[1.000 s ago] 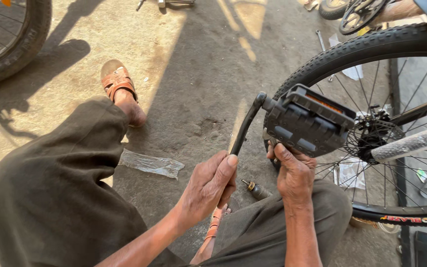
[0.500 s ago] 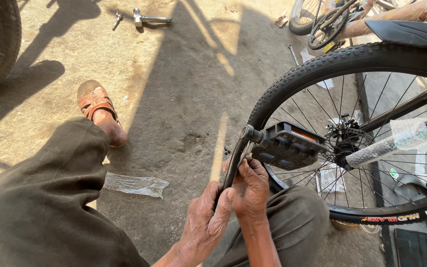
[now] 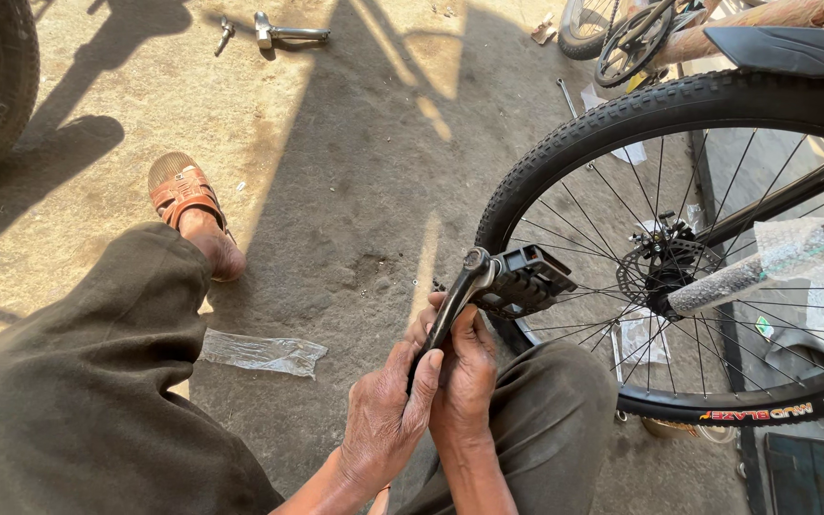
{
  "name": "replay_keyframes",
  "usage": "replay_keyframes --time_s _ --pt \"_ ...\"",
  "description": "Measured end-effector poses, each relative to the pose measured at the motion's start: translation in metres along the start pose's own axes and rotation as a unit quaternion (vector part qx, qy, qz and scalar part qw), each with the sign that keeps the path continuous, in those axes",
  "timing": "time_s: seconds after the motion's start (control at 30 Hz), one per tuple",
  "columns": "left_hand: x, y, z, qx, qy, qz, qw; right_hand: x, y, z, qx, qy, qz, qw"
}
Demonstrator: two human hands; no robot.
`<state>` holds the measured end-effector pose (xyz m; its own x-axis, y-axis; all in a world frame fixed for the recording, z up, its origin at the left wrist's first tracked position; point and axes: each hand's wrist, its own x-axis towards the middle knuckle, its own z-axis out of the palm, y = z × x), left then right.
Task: The person sits on the ground and works on a bicycle pedal, using wrenches to loosen and unscrew the pedal spindle assembly. They hold the pedal body in their lap, turn the wrenches repeatedly, and apply lubricant from a bottle to the pedal mechanism.
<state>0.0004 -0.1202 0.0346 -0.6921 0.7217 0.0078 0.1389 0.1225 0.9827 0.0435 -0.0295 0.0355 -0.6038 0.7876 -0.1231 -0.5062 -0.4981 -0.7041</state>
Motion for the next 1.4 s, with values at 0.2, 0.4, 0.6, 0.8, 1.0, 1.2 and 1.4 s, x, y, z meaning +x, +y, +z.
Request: replay_keyframes --time_s 0.2,0.4,0.6,0.8,1.0,1.2,1.4 --pt "0.004 -0.020 0.002 0.096 0.028 0.138 0.985 -0.010 0.004 -0.003 -0.012 0.038 0.017 0.999" --pt "-0.005 -0.042 0.008 0.127 -0.019 0.089 0.988 -0.028 0.017 -0.028 -0.066 0.163 0.081 0.981" --pt "-0.008 -0.067 0.008 0.166 -0.009 0.137 0.977 -0.025 0.047 -0.047 -0.087 0.149 0.027 0.985" --pt "-0.020 -0.089 0.020 0.175 0.011 0.144 0.974 -0.030 0.050 -0.056 -0.207 0.173 0.007 0.963" --pt "-0.034 -0.104 0.010 0.152 0.046 0.123 0.980 -0.029 0.070 -0.064 -0.214 0.131 0.036 0.967" --pt "-0.026 -0.130 0.003 0.176 0.081 0.116 0.974 -0.031 0.078 -0.053 -0.133 0.104 0.073 0.983" --pt "0.007 -0.139 -0.022 0.196 0.112 0.177 0.958 -0.035 0.042 -0.001 -0.168 0.074 0.150 0.972"
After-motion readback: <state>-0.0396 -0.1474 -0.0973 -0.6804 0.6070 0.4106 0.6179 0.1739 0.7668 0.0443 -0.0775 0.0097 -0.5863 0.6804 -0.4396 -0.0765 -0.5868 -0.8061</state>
